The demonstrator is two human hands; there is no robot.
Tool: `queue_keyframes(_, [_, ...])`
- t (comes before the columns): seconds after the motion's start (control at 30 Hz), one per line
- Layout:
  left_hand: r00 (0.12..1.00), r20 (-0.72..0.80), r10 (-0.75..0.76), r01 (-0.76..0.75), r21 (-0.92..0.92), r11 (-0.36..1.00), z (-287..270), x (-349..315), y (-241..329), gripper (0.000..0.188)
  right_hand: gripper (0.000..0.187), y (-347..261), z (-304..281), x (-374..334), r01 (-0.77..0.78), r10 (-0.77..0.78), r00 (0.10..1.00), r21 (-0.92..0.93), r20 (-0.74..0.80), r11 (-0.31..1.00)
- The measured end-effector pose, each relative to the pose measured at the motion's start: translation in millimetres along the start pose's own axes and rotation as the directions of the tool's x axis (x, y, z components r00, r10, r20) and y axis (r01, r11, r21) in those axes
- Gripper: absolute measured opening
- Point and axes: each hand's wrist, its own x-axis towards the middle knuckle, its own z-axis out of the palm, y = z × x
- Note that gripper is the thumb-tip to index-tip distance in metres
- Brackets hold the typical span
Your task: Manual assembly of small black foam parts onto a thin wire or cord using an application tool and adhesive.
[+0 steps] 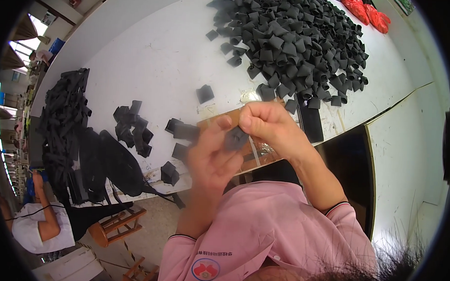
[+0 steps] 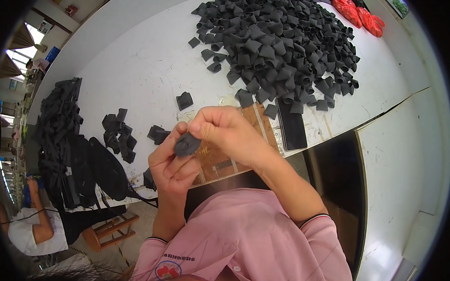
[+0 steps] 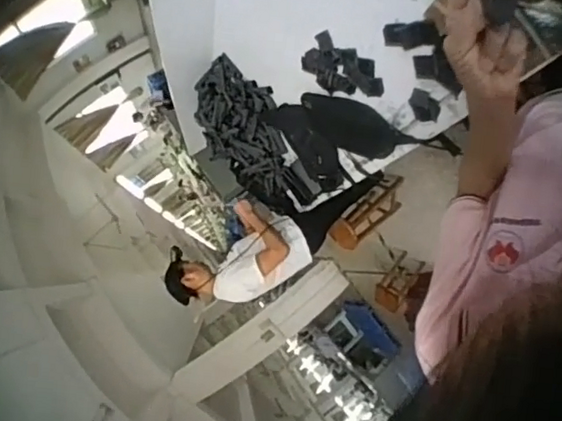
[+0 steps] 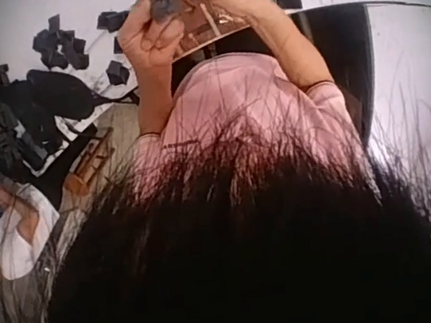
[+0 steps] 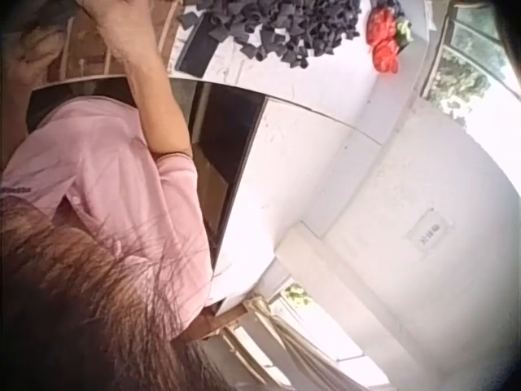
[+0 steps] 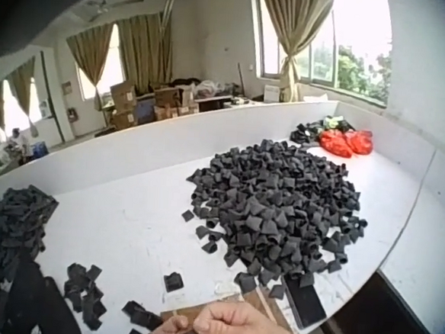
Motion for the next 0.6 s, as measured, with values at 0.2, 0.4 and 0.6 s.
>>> queue_keyframes(0.2, [0.988,-0.048,0.144,-0.121,0.333,0.935,-28.7,0.6,-5.8,0.023,0.025,41.6,-23.1,1.0,-0.098,0.087,0.993,0.141,0.081,0.985])
queue_keyframes(0.4, [0.807,0.265,0.527,-0.346,0.936,0.058,1.9,7.6,-8.5,0.035,0.023,28.7,-19.8,-6.7,0.153,-0.231,0.962,-0.414,-0.146,0.897])
queue_keyframes(0.6, [0.838,0.328,0.437,-0.348,0.937,-0.037,3.6,8.6,-0.2,0.016,0.034,18.1,-3.6,-19.0,0.411,-0.642,0.767,-0.779,0.015,0.473])
